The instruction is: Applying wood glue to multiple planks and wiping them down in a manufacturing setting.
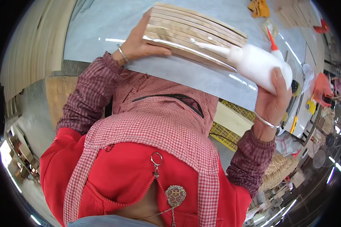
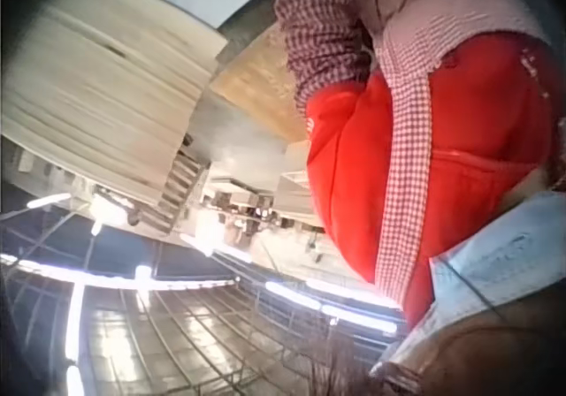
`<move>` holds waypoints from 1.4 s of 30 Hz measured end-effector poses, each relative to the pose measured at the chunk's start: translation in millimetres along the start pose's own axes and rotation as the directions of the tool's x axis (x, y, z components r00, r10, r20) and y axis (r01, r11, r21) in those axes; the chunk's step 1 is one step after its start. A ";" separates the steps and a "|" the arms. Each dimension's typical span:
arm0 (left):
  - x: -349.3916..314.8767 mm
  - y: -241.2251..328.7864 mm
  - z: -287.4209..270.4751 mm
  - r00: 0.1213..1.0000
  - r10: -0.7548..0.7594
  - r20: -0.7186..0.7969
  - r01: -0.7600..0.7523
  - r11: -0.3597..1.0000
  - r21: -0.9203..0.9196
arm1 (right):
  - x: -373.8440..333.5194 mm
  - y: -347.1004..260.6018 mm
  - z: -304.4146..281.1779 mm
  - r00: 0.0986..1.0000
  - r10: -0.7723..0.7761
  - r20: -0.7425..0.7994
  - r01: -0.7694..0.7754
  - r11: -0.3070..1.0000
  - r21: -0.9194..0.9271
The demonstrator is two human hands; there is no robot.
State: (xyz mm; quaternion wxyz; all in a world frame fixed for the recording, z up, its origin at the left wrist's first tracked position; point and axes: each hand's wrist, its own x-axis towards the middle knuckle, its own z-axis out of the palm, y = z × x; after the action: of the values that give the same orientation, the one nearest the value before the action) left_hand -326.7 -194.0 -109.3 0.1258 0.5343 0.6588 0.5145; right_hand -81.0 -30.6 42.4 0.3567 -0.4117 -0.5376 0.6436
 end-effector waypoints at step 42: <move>-17.0 -17.0 11.5 0.977 -0.212 0.027 0.213 0.953 -0.216 | 8.4 10.9 -71.5 0.996 -0.037 -0.077 0.019 0.974 -0.224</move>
State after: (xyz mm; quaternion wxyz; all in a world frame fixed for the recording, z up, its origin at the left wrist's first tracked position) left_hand -321.5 -200.2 -134.6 0.2392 0.4444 0.6518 0.5660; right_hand -19.3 3.6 24.5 0.3385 -0.4671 -0.5973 0.5572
